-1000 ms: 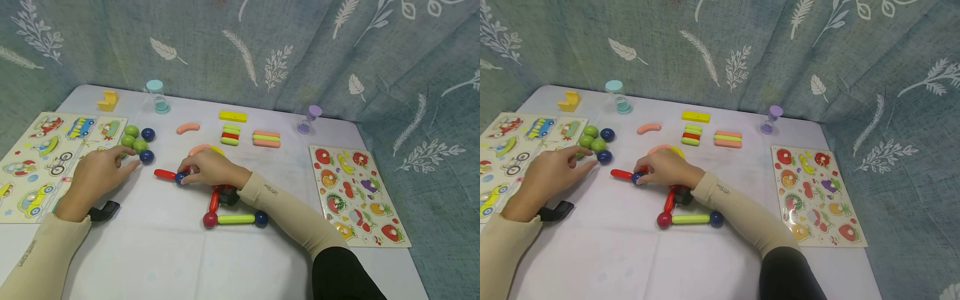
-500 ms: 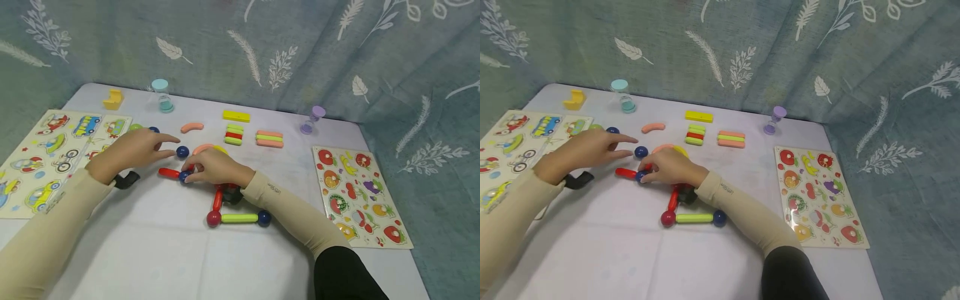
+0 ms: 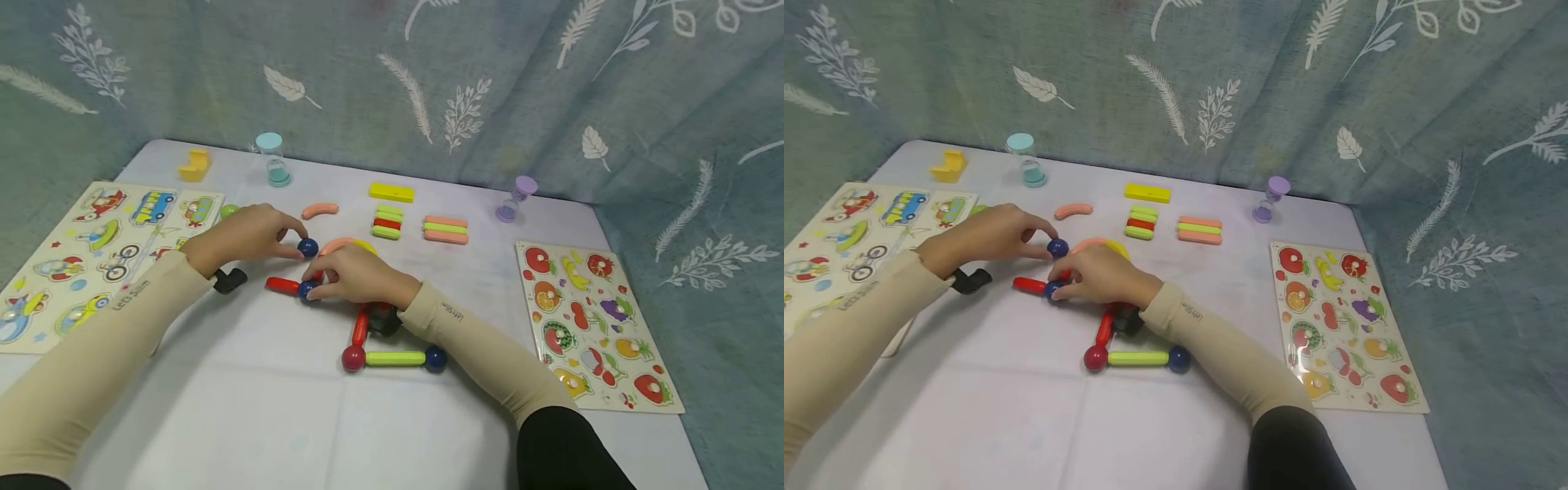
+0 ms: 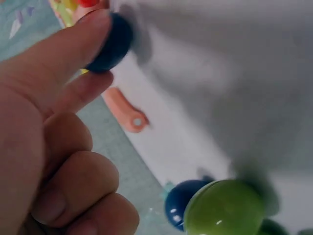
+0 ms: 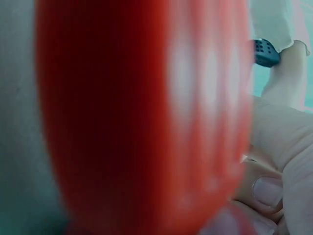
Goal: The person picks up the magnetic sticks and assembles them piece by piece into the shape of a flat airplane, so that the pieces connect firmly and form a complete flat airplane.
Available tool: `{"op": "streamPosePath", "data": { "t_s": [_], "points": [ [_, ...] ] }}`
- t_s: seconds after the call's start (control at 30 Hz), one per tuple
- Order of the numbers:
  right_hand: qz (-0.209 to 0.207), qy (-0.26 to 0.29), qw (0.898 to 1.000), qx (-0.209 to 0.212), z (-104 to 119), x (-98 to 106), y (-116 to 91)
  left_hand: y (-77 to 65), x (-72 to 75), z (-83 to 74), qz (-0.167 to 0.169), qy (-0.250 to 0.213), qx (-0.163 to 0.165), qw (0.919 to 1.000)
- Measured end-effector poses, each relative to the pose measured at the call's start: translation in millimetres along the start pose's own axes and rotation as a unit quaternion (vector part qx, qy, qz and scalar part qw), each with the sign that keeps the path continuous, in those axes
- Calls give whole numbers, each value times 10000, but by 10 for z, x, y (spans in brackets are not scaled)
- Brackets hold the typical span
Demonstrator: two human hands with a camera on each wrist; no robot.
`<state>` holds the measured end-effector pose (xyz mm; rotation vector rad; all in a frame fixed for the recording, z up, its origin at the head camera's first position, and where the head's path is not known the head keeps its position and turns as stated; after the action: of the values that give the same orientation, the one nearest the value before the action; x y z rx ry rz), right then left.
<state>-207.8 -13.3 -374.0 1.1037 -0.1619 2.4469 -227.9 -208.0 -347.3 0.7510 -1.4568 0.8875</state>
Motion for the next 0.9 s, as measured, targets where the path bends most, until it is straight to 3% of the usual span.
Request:
{"op": "streamPosePath", "data": {
  "t_s": [0.2,0.33,0.43,0.6,0.73,0.9],
  "points": [
    [-2,-8,9999,111,-33,4,-15,34,-44,-37,-115,-136,117,9998],
    [-63,-14,9999,103,-51,-10,-26,-58,4,-21,-210,-108,393,9990],
    [-154,-45,9999,64,-45,-12,-44,-239,39,1,-272,-123,714,9970],
    [-354,-41,9993,79,-13,-28,-84,-693,16,46,-480,-261,1183,9915],
    [-381,-125,9992,3,11,-61,-114,-1017,-83,84,-640,-261,1301,9891],
    [-423,-222,9989,-35,14,-68,-139,-1195,-234,77,-670,-326,1330,9883]
  ]
}}
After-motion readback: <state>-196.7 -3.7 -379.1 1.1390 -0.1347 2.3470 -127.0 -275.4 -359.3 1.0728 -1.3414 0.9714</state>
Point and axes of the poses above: each hand's wrist, its own y-axis towards the middle knuckle, its own x-axis out of the back of the hand, z = x × y, the point moved 2 cm from there along y, towards the middle knuckle, and after that the axes turned 13 degrees about y, right-handed, at the moved point
